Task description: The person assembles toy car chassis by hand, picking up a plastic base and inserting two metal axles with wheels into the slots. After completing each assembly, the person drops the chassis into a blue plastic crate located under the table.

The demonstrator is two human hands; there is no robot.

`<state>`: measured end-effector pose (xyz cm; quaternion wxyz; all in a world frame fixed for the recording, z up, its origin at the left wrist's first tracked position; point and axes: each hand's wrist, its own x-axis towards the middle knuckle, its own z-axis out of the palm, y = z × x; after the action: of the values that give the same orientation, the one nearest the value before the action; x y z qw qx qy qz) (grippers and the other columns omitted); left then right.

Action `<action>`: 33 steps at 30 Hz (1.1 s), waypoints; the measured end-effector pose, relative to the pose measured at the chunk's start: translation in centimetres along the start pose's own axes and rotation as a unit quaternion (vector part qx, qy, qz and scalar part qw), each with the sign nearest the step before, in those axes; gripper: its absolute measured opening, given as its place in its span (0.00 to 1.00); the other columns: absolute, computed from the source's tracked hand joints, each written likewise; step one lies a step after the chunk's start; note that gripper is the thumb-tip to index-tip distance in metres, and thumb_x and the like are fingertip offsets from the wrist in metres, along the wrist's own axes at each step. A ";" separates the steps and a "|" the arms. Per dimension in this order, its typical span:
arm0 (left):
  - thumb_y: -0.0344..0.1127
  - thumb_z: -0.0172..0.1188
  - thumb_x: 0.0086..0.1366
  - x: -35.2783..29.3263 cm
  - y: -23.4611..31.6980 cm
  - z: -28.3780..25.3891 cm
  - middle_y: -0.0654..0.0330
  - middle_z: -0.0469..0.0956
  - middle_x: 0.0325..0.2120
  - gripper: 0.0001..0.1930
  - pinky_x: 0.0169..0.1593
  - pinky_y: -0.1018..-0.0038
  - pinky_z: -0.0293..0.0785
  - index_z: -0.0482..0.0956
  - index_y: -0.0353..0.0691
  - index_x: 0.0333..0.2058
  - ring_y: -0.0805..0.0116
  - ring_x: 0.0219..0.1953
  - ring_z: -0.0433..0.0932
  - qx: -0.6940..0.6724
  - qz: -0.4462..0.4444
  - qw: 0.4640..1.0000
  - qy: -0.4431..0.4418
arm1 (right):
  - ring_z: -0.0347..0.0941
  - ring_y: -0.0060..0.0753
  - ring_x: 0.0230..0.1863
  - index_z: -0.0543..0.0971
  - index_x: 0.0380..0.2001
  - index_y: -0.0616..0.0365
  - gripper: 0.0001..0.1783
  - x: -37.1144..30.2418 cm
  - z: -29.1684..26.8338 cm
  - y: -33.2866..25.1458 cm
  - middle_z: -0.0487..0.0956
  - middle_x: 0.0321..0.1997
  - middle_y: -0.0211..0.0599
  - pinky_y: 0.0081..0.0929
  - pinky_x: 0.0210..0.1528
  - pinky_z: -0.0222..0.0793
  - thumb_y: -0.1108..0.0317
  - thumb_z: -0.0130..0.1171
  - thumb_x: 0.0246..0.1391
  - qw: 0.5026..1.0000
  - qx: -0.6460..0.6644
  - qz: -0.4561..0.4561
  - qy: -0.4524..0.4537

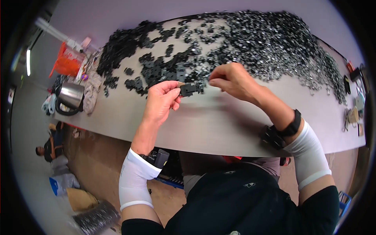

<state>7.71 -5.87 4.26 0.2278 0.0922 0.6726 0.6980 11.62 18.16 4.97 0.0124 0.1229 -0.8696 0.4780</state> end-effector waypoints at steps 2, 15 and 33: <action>0.24 0.53 0.61 0.6 -0.1 1.2 0.61 0.75 0.24 0.09 0.19 0.85 0.65 0.75 0.28 0.40 0.80 0.22 0.71 0.016 0.018 1.000 -0.006 | 0.74 0.22 0.23 0.79 0.33 0.68 0.11 0.0 0.3 -0.5 0.77 0.22 0.34 0.19 0.21 0.69 0.68 0.56 0.54 0.989 0.116 0.084 -0.041; 0.45 0.47 0.68 1.4 -0.5 2.1 0.45 0.77 0.33 0.20 0.25 0.77 0.73 0.72 0.29 0.41 0.67 0.26 0.76 -0.173 -0.111 0.973 -0.107 | 0.75 0.31 0.24 0.77 0.29 0.61 0.05 -1.4 -0.6 2.1 0.77 0.29 0.35 0.24 0.23 0.71 0.77 0.61 0.46 0.940 -0.089 -0.295 0.146; 0.26 0.58 0.59 1.4 -2.4 6.5 0.58 0.75 0.36 0.09 0.47 0.70 0.69 0.72 0.39 0.39 0.68 0.42 0.73 -0.297 0.009 0.953 -0.056 | 0.70 0.17 0.19 0.79 0.27 0.61 0.09 -2.4 3.4 0.9 0.77 0.21 0.31 0.17 0.17 0.65 0.66 0.56 0.52 0.937 0.343 0.055 0.021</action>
<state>9.76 0.59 2.12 0.2758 0.0651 0.4201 0.8621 14.07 16.24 2.06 -0.0386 0.0614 -0.6577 0.7498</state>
